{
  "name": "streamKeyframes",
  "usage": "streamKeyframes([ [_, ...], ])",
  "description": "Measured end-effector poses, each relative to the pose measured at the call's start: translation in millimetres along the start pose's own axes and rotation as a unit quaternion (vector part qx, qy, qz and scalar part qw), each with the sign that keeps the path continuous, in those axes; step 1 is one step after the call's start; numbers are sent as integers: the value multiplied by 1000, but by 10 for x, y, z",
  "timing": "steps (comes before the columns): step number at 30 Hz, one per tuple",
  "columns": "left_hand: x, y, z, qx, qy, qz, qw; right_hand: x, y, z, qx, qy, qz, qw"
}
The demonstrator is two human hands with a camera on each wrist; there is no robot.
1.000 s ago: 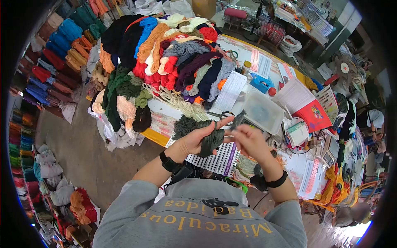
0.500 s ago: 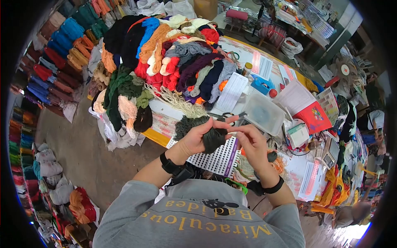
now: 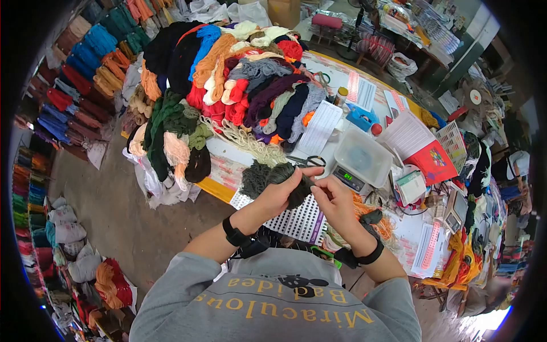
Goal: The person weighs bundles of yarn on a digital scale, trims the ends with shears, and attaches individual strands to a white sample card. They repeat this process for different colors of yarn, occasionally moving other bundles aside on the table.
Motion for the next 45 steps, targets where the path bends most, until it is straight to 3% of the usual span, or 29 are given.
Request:
streamKeyframes([
  [2,-69,8,-22,1,-14,15,1000,-2,-9,16,21,35,-4,999],
  [4,-141,15,-26,-20,-26,-3,999,-22,-1,-10,135,244,-28,960],
  [5,-134,15,-29,-20,-26,-3,999,-45,7,-40,135,244,-28,960],
  [7,-56,21,-11,-16,-7,-10,1000,-81,18,-75,199,348,-32,915],
  [9,105,13,25,-23,-10,16,1000,-54,1,-6,194,343,-34,918],
  [12,140,0,24,-29,0,44,999,-42,-13,15,167,222,-119,953],
  [16,48,30,-19,-5,30,53,998,-61,-33,100,161,218,-122,955],
  [17,21,32,-7,-6,31,53,998,-80,-41,121,178,280,-102,938],
  [19,-41,17,49,-105,-14,0,994,-150,-60,166,195,340,-83,916],
  [21,-158,-39,181,-195,-44,-66,978,-292,-106,246,216,459,-39,861],
  [23,-551,-35,291,-192,-74,-30,978,-497,-223,540,222,493,59,839],
  [25,-861,-88,547,-98,-196,57,974,-856,-395,984,234,526,137,806],
  [27,-1324,-195,821,-18,-228,165,960,-1265,-698,1608,252,551,237,759],
  [29,-1797,-347,1074,27,-277,197,940,-1687,-1141,2193,256,549,334,722],
  [31,-2308,-516,1307,67,-294,238,923,-2128,-1688,2912,275,524,400,700],
  [32,-2476,-633,1494,110,-266,267,920,-2380,-2062,3423,258,511,398,717],
  [33,-2628,-705,1644,150,-237,295,913,-2606,-2396,3484,301,409,525,683],
  [35,-2816,-812,1846,212,-194,336,897,-2985,-2954,3822,287,266,496,775],
  [36,-2849,-839,1920,242,-165,358,886,-3117,-3147,3889,283,236,529,764],
  [39,-2980,-848,2070,280,-232,341,867,-3289,-3187,3485,326,223,632,668],
  [40,-2932,-819,2055,279,-232,340,868,-3284,-3134,3379,326,222,633,666],
  [42,-2671,-692,1932,241,-262,197,913,-3183,-2906,3152,320,274,485,766],
  [45,-1855,-460,1627,216,-226,171,934,-2603,-1943,2040,323,277,379,822],
])
Point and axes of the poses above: each hand's wrist, its own y-axis towards the middle knuckle, its own x-axis out of the palm, z = x × y, the point moved 1 cm from there along y, towards the middle knuckle, and after that the axes turned 10 degrees about -y, right-handed, at the moved point
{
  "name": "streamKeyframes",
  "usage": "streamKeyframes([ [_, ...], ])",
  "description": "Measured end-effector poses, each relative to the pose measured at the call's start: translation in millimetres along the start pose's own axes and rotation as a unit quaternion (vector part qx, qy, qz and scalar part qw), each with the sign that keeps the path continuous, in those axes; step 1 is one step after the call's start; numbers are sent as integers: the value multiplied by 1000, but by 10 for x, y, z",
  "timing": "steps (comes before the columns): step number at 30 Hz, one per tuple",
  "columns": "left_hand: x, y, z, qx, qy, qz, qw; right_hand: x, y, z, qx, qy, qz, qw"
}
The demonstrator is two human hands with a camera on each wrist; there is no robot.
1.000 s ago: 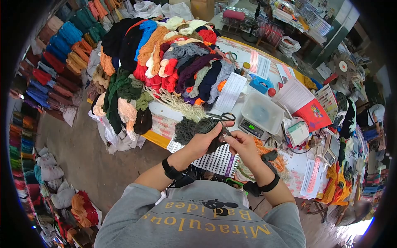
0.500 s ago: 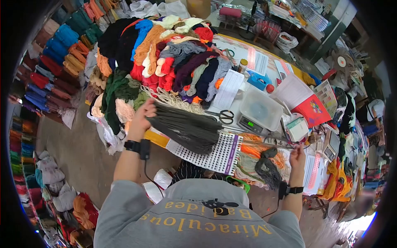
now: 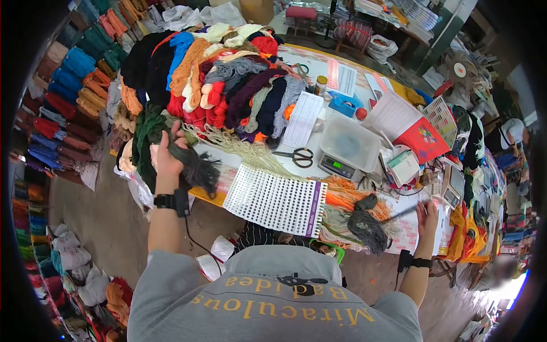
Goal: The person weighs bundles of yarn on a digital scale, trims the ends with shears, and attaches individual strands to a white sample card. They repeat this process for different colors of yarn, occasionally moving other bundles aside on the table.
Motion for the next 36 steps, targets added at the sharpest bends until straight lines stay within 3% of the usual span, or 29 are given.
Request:
streamKeyframes([
  [3,507,-313,-520,-65,3,-55,996,671,-91,-450,-83,11,-127,988],
  [4,522,-340,-620,-64,4,-55,996,815,-105,-637,-121,4,-154,981],
  [6,488,-362,-764,-153,-14,-136,979,1014,-107,-1003,-193,18,-194,962],
  [11,224,-415,-1076,-173,33,-54,983,1246,-53,-1749,-306,25,-195,931],
  [15,186,-503,-1179,-200,22,-33,979,1456,54,-1885,-342,21,-224,912],
  [20,189,-568,-1287,-205,23,-26,978,1982,506,-1167,-245,-63,-185,950],
  [22,247,-612,-1351,-212,62,-13,975,2078,1003,-553,-281,-309,-173,892],
  [24,292,-657,-1411,-216,72,-10,974,2247,1191,-47,-309,-270,-202,889],
  [26,351,-716,-1480,-221,126,-21,967,2221,1526,1060,-277,-565,-215,747],
  [28,395,-783,-1516,-248,131,-27,959,2116,1579,1840,-237,-651,-190,695],
  [32,416,-849,-1518,-267,194,-34,943,2103,973,1900,-222,-673,-120,695],
  [34,409,-852,-1567,-274,213,-28,938,2025,868,1879,-330,-575,-52,747],
  [35,399,-839,-1619,-280,210,-31,936,2017,720,1754,-331,-594,-63,731],
  [36,379,-815,-1684,-276,223,-50,934,2065,562,1640,-385,-557,-75,732],
])
Point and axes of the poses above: each hand's wrist, its own y-axis towards the middle knuckle, its own x-axis out of the palm, z = x × y, the point moved 1 cm from there along y, towards the middle knuckle, and after that the axes turned 10 degrees about -y, right-handed, at the moved point
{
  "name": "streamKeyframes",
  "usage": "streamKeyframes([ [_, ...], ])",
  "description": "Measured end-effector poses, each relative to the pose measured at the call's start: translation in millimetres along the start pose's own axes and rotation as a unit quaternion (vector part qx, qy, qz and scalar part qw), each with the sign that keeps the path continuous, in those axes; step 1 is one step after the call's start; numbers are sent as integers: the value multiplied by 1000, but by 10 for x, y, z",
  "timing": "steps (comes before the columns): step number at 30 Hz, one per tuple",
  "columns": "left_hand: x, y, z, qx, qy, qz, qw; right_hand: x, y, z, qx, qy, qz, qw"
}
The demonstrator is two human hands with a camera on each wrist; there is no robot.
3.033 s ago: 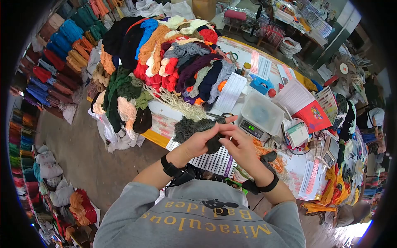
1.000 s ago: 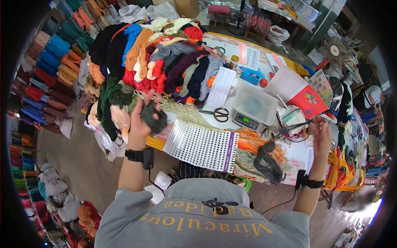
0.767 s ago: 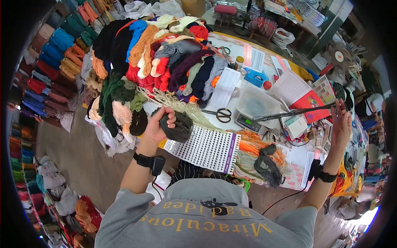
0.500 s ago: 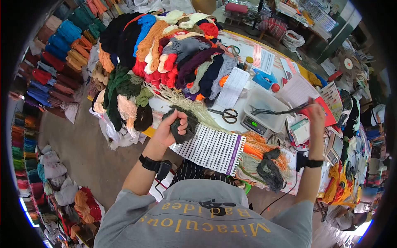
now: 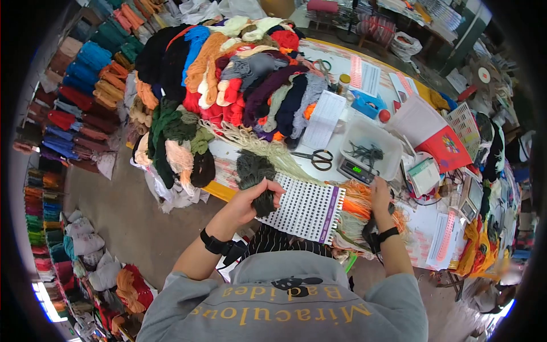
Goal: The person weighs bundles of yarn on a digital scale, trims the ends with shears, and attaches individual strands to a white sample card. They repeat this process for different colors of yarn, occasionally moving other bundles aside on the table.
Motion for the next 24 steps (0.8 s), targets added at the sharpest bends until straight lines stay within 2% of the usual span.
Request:
streamKeyframes([
  [1,0,58,-57,7,18,-14,1000,-117,-35,-161,-50,28,35,998],
  [3,16,187,-184,18,40,-56,998,-515,-40,-787,-81,141,-34,986],
  [5,156,298,-312,23,88,-63,994,-811,-127,-1384,-24,302,-176,937],
  [7,190,379,-420,12,153,-87,984,-1250,-135,-1962,-91,409,-233,878],
  [8,310,386,-431,24,188,-97,977,-1298,-165,-2125,-72,452,-261,850],
  [9,362,405,-469,13,184,-94,978,-1266,-208,-2256,-53,477,-232,846],
  [10,397,414,-497,2,182,-90,979,-1249,-214,-2308,-50,478,-226,847],
  [12,413,419,-511,5,196,-86,977,-1195,-210,-2378,-29,442,-271,854],
  [13,414,414,-504,12,206,-78,975,-1171,-216,-2400,-33,455,-236,858],
  [18,402,322,-457,-5,155,-51,987,-1174,-232,-2412,-20,460,-248,852],
  [20,382,298,-465,-9,129,-39,991,-1225,-226,-2427,8,499,-270,823],
  [24,328,275,-489,0,79,-42,996,-1190,-232,-2407,-8,508,-264,820],
])
Point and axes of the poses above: each hand's wrist, its own y-axis towards the middle knuckle, its own x-axis out of the palm, z = x × y, the point moved 1 cm from there along y, towards the middle knuckle, and after that the axes turned 10 degrees about -y, right-handed, at the moved point
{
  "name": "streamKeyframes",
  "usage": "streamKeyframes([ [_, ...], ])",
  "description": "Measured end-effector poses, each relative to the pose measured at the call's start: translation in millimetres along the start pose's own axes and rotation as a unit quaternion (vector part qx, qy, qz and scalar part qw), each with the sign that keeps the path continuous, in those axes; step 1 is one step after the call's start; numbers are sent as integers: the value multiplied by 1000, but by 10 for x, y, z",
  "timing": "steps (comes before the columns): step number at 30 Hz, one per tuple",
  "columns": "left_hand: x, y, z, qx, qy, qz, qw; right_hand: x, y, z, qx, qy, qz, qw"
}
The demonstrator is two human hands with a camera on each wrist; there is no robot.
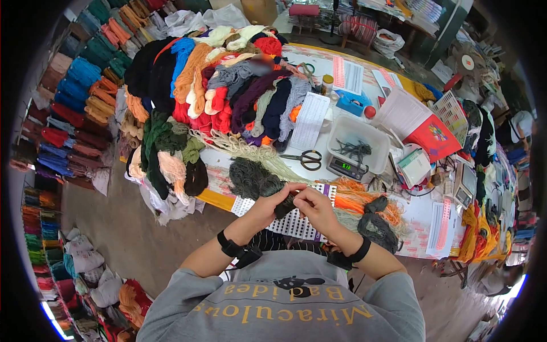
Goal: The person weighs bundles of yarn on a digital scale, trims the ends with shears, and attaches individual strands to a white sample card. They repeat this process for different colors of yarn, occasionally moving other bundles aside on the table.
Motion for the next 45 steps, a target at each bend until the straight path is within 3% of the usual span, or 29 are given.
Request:
streamKeyframes([
  [12,40,23,49,-5,-80,19,997,-57,-12,15,-9,128,12,992],
  [17,11,47,63,7,-115,37,993,-85,-47,-47,48,203,-14,978],
  [45,1,79,102,30,-142,43,988,-142,-28,21,62,197,-15,978],
])
Point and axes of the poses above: each hand's wrist, its own y-axis towards the middle knuckle, its own x-axis out of the palm, z = x × y, the point moved 1 cm from there along y, towards the middle knuckle, and after that the axes turned 10 degrees about -y, right-handed, at the moved point
